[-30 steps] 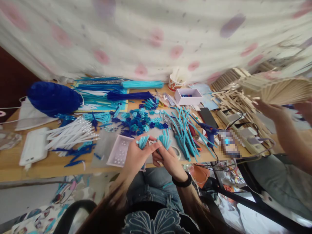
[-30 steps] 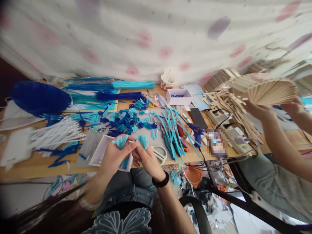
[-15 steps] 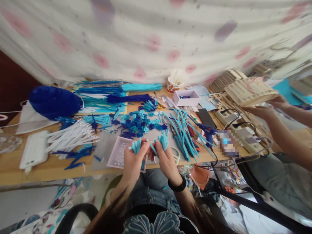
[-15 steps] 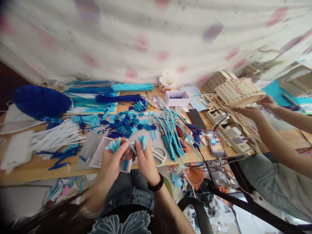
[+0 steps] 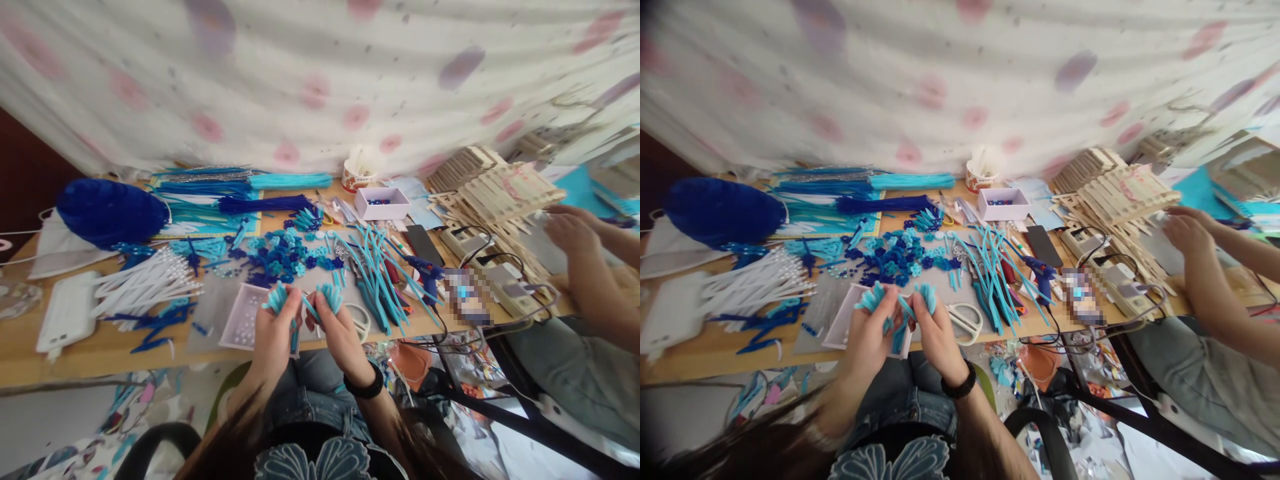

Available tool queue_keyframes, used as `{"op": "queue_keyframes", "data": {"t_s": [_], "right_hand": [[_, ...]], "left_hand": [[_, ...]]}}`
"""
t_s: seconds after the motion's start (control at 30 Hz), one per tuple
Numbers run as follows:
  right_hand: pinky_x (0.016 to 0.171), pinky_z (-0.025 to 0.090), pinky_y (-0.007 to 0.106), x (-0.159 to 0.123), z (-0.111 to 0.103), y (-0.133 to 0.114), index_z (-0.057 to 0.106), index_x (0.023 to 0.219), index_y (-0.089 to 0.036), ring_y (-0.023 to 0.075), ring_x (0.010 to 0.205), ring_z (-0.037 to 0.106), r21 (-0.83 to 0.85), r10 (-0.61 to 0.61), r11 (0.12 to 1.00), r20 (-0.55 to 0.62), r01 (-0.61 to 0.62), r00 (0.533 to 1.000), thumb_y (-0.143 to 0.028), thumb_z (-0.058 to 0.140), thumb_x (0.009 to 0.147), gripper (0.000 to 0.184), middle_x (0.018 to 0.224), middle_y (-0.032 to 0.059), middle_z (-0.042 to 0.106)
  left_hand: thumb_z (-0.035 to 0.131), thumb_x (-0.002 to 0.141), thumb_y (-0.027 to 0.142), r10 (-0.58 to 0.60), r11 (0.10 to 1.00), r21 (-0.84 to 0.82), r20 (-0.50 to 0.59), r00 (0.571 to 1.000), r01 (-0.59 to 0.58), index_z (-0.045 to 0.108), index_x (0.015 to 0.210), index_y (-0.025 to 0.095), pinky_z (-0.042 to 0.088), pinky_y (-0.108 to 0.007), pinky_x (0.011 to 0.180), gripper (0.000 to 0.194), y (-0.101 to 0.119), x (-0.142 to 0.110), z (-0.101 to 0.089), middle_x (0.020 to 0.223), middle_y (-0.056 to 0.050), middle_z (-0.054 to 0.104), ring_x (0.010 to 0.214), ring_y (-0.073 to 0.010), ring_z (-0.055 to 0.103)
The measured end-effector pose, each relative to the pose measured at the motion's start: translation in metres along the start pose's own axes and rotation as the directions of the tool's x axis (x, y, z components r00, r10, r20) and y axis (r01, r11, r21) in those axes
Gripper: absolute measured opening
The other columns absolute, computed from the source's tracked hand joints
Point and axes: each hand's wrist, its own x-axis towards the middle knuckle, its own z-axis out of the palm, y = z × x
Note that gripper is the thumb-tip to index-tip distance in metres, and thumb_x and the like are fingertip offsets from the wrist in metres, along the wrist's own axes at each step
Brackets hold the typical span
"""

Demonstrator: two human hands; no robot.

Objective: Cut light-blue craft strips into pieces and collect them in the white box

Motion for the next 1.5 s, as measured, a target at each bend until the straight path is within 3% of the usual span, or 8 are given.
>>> {"op": "queue_keyframes", "data": {"t_s": [0.1,0.23,0.37,0.63,0.97,1.13,1.33,1.5], "right_hand": [[0.051,0.031,0.025,0.001,0.001,0.000,0.059,0.076,-0.018,0.0092,0.051,0.036,0.079,0.043,0.996,0.056,-0.048,0.997,-0.065,0.060,0.087,0.049,0.056,-0.0068,0.040],[0.045,0.023,0.023,0.002,0.003,0.001,0.059,0.075,-0.018,0.0069,0.046,0.020,0.246,0.105,0.959,0.140,-0.138,0.984,-0.064,0.065,0.085,0.048,0.052,-0.0109,0.026],[0.045,0.025,0.023,0.002,0.005,0.003,0.050,0.068,-0.021,0.0071,0.048,0.020,0.316,0.097,0.939,0.143,-0.139,0.985,-0.063,0.068,0.083,0.049,0.055,-0.0103,0.025],[0.046,0.027,0.023,0.001,0.006,0.003,0.045,0.069,-0.022,0.0074,0.048,0.028,0.242,0.085,0.964,0.102,-0.107,0.991,-0.059,0.068,0.085,0.047,0.056,-0.0096,0.032],[0.047,0.030,0.023,-0.001,0.007,0.000,0.049,0.072,-0.020,0.0078,0.049,0.033,0.131,0.102,0.984,0.133,-0.119,0.986,-0.062,0.062,0.088,0.047,0.056,-0.0088,0.034],[0.043,0.028,0.023,-0.002,0.002,-0.005,0.059,0.083,-0.020,0.0077,0.045,0.023,0.228,0.141,0.950,0.290,-0.212,0.946,-0.064,0.061,0.088,0.045,0.055,-0.0101,0.030],[0.042,0.031,0.023,-0.005,-0.002,-0.007,0.058,0.082,-0.021,0.0084,0.046,0.020,0.258,0.165,0.918,0.443,-0.301,0.881,-0.063,0.059,0.090,0.043,0.055,-0.0102,0.027],[0.045,0.035,0.025,-0.004,-0.004,-0.011,0.059,0.083,-0.020,0.0086,0.044,0.025,0.228,0.175,0.919,0.495,-0.321,0.851,-0.063,0.059,0.090,0.044,0.052,-0.0103,0.033]], "left_hand": [[0.075,0.076,0.053,0.034,0.999,-0.014,-0.013,0.999,-0.034,0.059,0.067,0.017,0.046,-0.020,0.051,0.041,0.006,0.004,-0.004,0.062,0.003,0.057,0.056,-0.0103,0.056],[0.068,0.085,0.052,0.082,0.995,0.045,0.085,0.993,-0.086,0.056,0.064,0.018,0.049,-0.020,0.053,0.041,0.009,0.006,-0.006,0.057,0.004,0.051,0.056,-0.0107,0.057],[0.082,0.071,0.049,0.051,0.992,0.113,0.072,0.996,-0.059,0.061,0.086,0.019,0.049,-0.020,0.041,0.040,0.008,0.002,-0.005,0.058,0.007,0.053,0.047,-0.0105,0.054],[0.083,0.069,0.044,0.068,0.997,-0.022,-0.079,0.995,-0.070,0.060,0.082,0.018,0.050,-0.016,0.053,0.037,0.004,0.004,-0.005,0.062,0.007,0.058,0.054,-0.0072,0.057],[0.074,0.077,0.056,0.040,0.988,0.146,0.019,0.999,-0.042,0.060,0.085,0.019,0.042,-0.018,0.041,0.041,0.004,0.000,-0.005,0.062,0.006,0.056,0.047,-0.0091,0.053],[0.066,0.086,0.051,0.191,0.962,0.202,-0.024,0.981,-0.182,0.058,0.070,0.019,0.038,-0.019,0.047,0.037,0.013,0.007,-0.013,0.055,0.006,0.049,0.048,-0.0079,0.046],[0.078,0.074,0.033,0.000,0.910,0.400,0.255,0.967,-0.105,0.069,0.074,0.017,0.038,-0.021,0.048,0.019,0.025,0.008,-0.014,0.048,0.007,0.049,0.046,-0.0096,0.046],[0.069,0.084,0.036,0.119,0.955,0.254,0.145,0.982,-0.153,0.063,0.074,0.019,0.038,-0.020,0.047,0.021,0.020,0.005,-0.015,0.046,0.008,0.052,0.042,-0.0084,0.048]]}}
